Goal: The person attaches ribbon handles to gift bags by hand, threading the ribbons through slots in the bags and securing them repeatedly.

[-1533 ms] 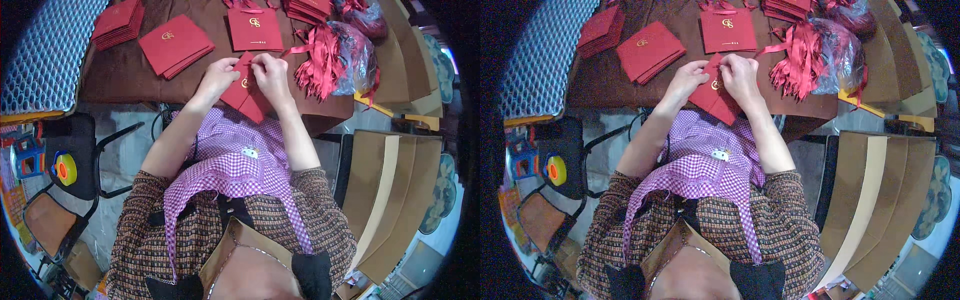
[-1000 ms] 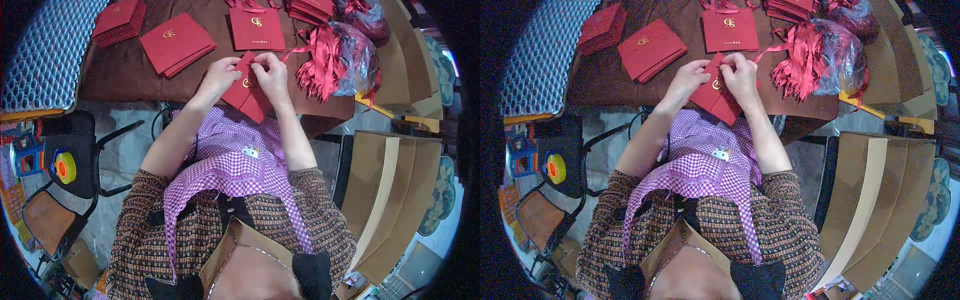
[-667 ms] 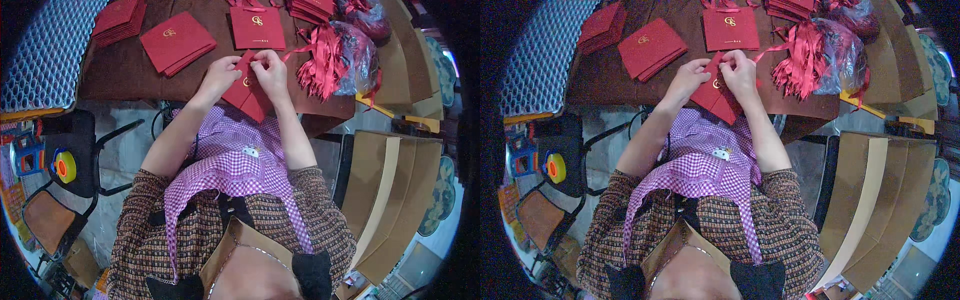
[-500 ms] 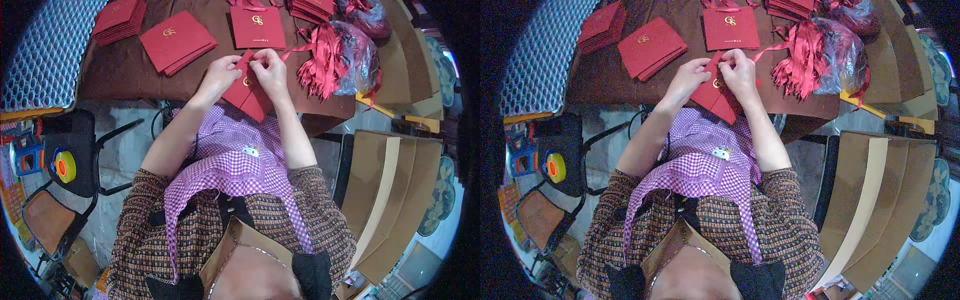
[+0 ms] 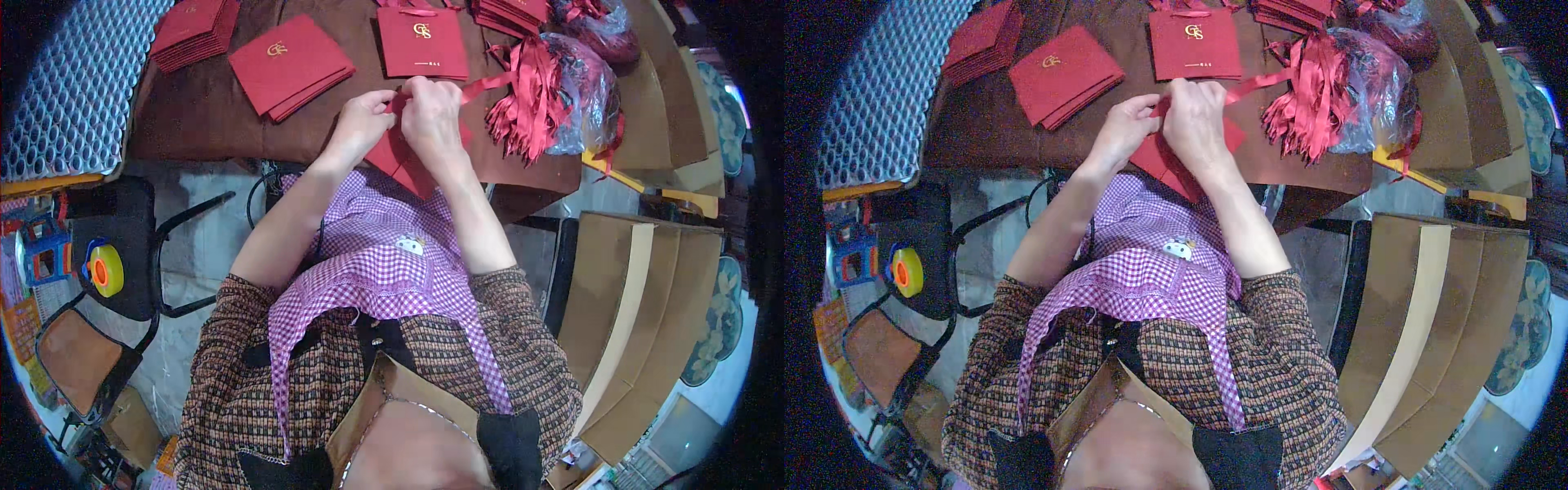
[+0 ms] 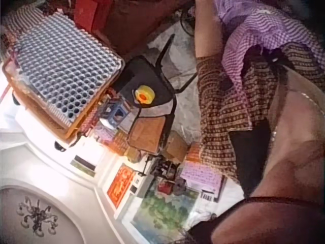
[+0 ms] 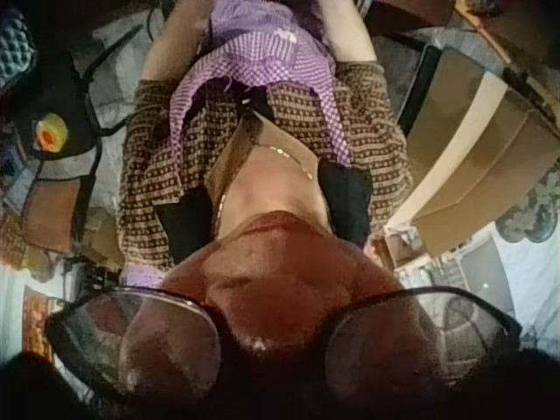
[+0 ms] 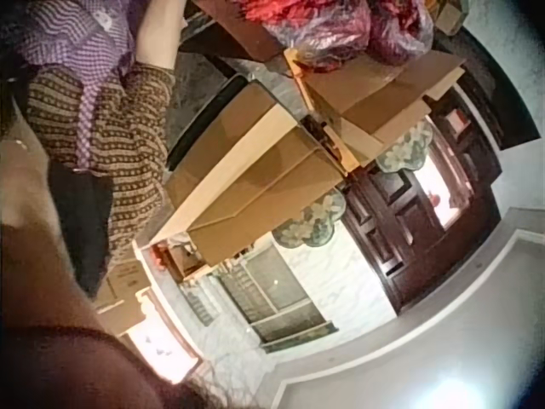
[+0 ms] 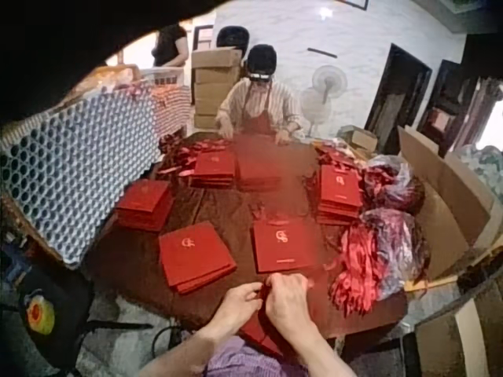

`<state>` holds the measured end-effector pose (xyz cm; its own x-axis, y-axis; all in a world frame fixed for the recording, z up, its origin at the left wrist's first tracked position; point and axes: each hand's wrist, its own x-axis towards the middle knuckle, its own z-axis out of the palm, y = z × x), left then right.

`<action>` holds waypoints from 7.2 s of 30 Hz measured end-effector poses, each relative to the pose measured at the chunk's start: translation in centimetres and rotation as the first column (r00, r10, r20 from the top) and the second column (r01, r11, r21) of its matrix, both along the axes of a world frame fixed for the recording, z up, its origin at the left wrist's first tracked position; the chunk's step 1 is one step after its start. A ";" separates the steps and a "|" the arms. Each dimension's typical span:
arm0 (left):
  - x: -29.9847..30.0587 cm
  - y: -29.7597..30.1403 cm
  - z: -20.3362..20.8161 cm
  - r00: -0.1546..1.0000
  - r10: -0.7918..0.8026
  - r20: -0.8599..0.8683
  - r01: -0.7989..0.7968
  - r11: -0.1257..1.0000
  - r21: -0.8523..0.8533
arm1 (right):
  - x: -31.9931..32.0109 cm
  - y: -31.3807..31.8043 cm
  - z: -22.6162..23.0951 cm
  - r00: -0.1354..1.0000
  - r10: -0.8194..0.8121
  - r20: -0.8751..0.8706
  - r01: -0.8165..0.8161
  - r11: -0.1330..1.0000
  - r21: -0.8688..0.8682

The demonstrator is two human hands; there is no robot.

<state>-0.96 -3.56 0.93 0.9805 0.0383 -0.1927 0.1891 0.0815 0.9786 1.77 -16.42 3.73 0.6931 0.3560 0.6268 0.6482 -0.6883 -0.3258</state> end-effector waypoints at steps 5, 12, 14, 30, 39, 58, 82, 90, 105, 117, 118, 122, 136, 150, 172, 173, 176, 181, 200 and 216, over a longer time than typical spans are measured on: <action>-0.3 0.2 0.7 0.999 -0.032 0.032 0.029 0.996 0.079 | -0.4 0.8 -0.5 0.999 0.021 0.041 -0.016 0.994 -0.111; -0.1 0.1 -1.0 0.996 -0.033 0.082 0.026 0.997 0.075 | 1.2 0.2 -1.5 0.978 0.063 -0.201 -0.039 0.992 0.122; -0.2 0.3 -0.5 0.997 -0.043 0.061 0.039 0.997 0.068 | 1.0 -0.1 -1.1 0.983 0.066 -0.174 -0.050 0.994 0.092; -0.4 2.7 4.0 0.929 -0.352 -0.116 0.332 0.929 -0.163 | 3.1 -4.1 3.2 0.861 0.414 -0.295 -0.419 0.907 0.049; -0.7 1.9 1.7 0.861 -0.302 0.409 0.106 0.894 0.436 | 3.0 -4.5 3.7 0.731 0.462 -0.503 -0.433 0.883 0.183; -0.3 4.2 1.0 0.975 0.220 0.015 -0.203 0.924 -0.324 | 3.1 -5.6 4.2 0.782 0.372 -0.501 -0.398 0.916 0.059; -4.7 2.1 2.1 0.910 -0.296 0.289 -0.167 0.375 0.912 | 3.6 -8.6 2.9 0.737 -0.534 -0.413 0.318 0.814 -0.486; -3.8 2.1 1.4 0.891 -0.252 0.378 -0.192 0.545 0.816 | 4.0 -8.7 0.4 0.865 -0.399 -0.305 0.287 0.891 -0.352; -0.6 3.5 -0.3 0.980 -0.165 0.113 0.078 0.836 0.544 | -4.3 -2.8 0.5 0.815 0.354 -0.459 -0.261 0.931 0.254; -0.8 5.2 1.7 0.898 -0.434 -0.066 0.433 0.849 0.304 | -3.6 -2.2 -1.3 0.849 0.174 -0.500 -0.100 0.980 0.171; -0.8 5.1 1.5 0.897 -0.438 -0.058 0.436 0.854 0.285 | -3.6 -2.1 -1.6 0.848 0.175 -0.500 -0.099 0.980 0.174; -1.0 5.1 0.7 0.920 -0.386 -0.061 0.385 0.869 0.310 | -3.7 -1.5 -2.2 0.886 0.130 -0.445 -0.064 0.985 0.160; -1.1 4.8 0.5 0.944 -0.326 -0.050 0.325 0.895 0.306 | -3.5 -0.3 -2.4 0.928 0.114 -0.355 -0.065 0.987 0.147; -0.9 4.7 -0.4 0.960 -0.279 -0.025 0.273 0.909 0.316 | -3.6 -0.3 -3.1 0.999 0.042 0.022 -0.041 0.997 -0.069; -1.9 2.9 0.6 0.985 -0.162 0.056 0.120 0.887 0.446 | -4.7 0.7 -1.0 0.999 -0.020 -0.039 0.007 0.952 -0.305; -2.0 2.8 1.0 0.988 -0.154 0.017 0.129 0.881 0.454 | -4.7 0.6 -1.1 0.998 -0.031 -0.050 0.015 0.955 -0.297; -2.2 2.6 1.4 0.984 -0.150 0.092 0.078 0.842 0.534 | -4.7 0.7 -1.2 0.994 -0.045 -0.095 0.020 0.968 -0.251; -2.4 2.2 1.7 0.985 -0.152 0.087 0.080 0.834 0.545 | -4.8 0.8 -1.4 0.977 -0.058 -0.207 0.030 0.990 -0.138; -2.3 3.5 1.0 0.969 -0.238 0.059 0.198 0.902 0.384 | -2.0 -1.8 1.6 0.978 0.135 -0.160 -0.161 0.974 -0.161; -1.7 4.9 1.8 0.856 -0.517 -0.012 0.499 0.820 0.280 | -0.3 -2.3 4.1 0.868 0.409 -0.282 -0.469 0.863 -0.190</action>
<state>-2.61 1.29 2.75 0.8842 -0.4282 -0.1863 0.0707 -0.2716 0.9598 1.43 -18.68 7.87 0.5384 0.7770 0.3263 0.8310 -0.4251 -0.3587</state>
